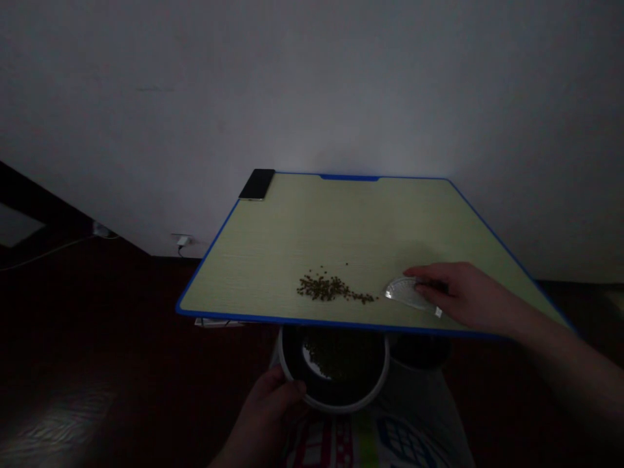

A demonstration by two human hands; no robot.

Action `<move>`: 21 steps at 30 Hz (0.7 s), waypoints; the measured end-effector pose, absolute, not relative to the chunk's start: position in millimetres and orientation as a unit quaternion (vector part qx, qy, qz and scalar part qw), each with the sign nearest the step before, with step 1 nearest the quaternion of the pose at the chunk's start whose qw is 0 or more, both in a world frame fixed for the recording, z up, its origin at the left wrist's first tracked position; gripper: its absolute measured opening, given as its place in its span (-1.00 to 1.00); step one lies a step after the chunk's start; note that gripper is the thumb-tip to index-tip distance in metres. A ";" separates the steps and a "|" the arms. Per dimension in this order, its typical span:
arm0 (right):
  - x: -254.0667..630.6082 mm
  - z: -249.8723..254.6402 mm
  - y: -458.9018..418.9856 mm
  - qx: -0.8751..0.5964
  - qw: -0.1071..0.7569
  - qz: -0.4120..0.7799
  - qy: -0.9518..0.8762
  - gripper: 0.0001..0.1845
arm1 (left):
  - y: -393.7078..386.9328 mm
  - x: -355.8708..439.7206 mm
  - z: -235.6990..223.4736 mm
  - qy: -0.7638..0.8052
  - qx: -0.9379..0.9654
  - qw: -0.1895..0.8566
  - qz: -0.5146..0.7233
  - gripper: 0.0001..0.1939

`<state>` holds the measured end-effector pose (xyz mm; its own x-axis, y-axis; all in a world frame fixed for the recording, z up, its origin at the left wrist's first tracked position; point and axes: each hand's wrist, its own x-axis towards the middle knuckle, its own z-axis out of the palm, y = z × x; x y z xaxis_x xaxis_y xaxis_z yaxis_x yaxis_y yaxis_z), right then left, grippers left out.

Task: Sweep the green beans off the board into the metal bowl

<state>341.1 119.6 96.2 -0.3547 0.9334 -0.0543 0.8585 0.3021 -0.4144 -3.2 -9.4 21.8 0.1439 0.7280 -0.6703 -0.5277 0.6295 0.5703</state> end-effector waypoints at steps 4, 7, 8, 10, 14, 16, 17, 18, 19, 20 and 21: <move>340.9 93.3 111.1 -0.554 0.119 0.179 -0.804 -0.55 | -8.7 -3.1 19.3 0.502 0.111 0.753 0.410 -0.78; 334.9 94.3 110.1 -0.547 0.121 0.183 -0.808 -0.55 | -8.3 -3.0 17.9 0.500 0.105 0.755 0.411 -0.77; 332.5 94.7 110.4 -0.545 0.118 0.184 -0.809 -0.55 | -8.2 -2.9 17.8 0.504 0.102 0.753 0.411 -0.77; 328.3 94.9 111.2 -0.543 0.117 0.179 -0.812 -0.55 | -7.9 -2.3 18.1 0.509 0.104 0.751 0.409 -0.77; 323.6 94.0 111.1 -0.526 0.132 0.171 -0.822 -0.55 | -7.5 -0.6 19.9 0.498 0.109 0.757 0.408 -0.78; 323.3 94.3 110.1 -0.517 0.140 0.177 -0.826 -0.54 | -7.7 -0.3 19.8 0.494 0.103 0.759 0.411 -0.77; 323.7 94.6 109.4 -0.516 0.144 0.179 -0.825 -0.54 | -7.7 -0.4 19.3 0.492 0.101 0.761 0.412 -0.77; 324.4 95.1 108.4 -0.518 0.148 0.180 -0.823 -0.54 | -7.7 -0.7 18.4 0.489 0.101 0.762 0.412 -0.78; 325.4 95.5 107.3 -0.521 0.152 0.181 -0.820 -0.54 | -7.6 -1.1 17.3 0.484 0.102 0.765 0.411 -0.78; 326.5 95.9 105.9 -0.524 0.154 0.182 -0.818 -0.55 | -7.3 -1.7 16.2 0.480 0.103 0.768 0.412 -0.79; 327.5 96.2 104.3 -0.528 0.157 0.182 -0.814 -0.55 | -7.1 -2.2 15.3 0.476 0.101 0.770 0.412 -0.79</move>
